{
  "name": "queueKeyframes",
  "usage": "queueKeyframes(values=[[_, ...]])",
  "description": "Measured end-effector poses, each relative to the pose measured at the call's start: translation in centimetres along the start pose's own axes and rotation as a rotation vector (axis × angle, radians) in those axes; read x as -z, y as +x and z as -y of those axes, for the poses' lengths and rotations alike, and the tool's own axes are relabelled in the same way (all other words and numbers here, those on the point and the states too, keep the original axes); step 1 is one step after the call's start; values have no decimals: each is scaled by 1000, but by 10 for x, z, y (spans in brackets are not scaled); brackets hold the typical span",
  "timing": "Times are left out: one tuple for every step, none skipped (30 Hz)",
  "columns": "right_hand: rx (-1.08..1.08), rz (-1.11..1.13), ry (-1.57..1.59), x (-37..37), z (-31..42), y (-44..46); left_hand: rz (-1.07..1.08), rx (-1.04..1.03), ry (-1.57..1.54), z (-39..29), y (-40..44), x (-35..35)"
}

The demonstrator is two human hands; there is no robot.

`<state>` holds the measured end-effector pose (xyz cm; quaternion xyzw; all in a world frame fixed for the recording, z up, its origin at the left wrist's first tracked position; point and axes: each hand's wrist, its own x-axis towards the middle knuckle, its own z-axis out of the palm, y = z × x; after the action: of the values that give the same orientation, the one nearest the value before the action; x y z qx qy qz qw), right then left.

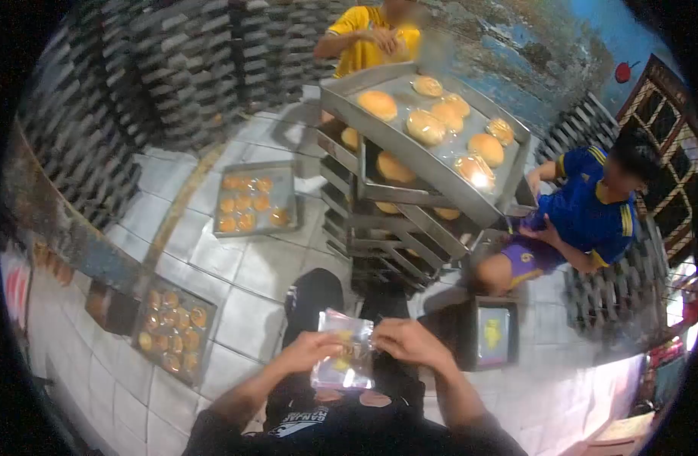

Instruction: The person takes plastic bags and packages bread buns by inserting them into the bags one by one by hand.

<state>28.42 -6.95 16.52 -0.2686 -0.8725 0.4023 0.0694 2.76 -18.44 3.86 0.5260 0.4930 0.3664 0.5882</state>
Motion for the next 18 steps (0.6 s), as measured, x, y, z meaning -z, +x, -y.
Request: queueKeyframes(values=[[105,-10,106,25,18,7,52,49,22,5,1,8],[319,-60,-82,54,32,20,-29,89,-118,-1,7,9],[386,-169,-282,85,48,36,-113,137,-255,-8,10,10],[459,-287,-309,123,66,59,-109,132,-269,-12,14,11],[381,-398,-263,154,78,81,-255,74,-380,-18,21,15],[254,-472,-190,182,87,111,-408,4,-486,-26,29,22],[135,-545,-115,211,98,143,-504,57,-568,-32,32,22],[130,-534,-77,242,91,185,-512,14,-579,-3,41,21],[128,-520,-41,266,72,227,-522,-32,-590,29,50,19],[30,-514,-199,283,56,262,-529,-9,-603,22,47,18],[-68,-508,-357,297,38,295,-541,16,-620,14,45,17],[-177,-507,-561,306,18,323,-548,-16,-597,23,45,18],[-287,-503,-763,310,-3,347,-560,-39,-578,29,45,20],[-251,-484,-772,317,-29,367,-546,-36,-545,21,39,24],[-290,-469,-718,312,-27,372,-577,-39,-561,20,40,26],[-326,-475,-609,305,-7,365,-578,-31,-604,21,40,26],[-347,-487,-499,297,18,352,-565,-14,-646,22,38,24],[-341,-490,-403,291,40,343,-555,0,-680,22,38,25]])
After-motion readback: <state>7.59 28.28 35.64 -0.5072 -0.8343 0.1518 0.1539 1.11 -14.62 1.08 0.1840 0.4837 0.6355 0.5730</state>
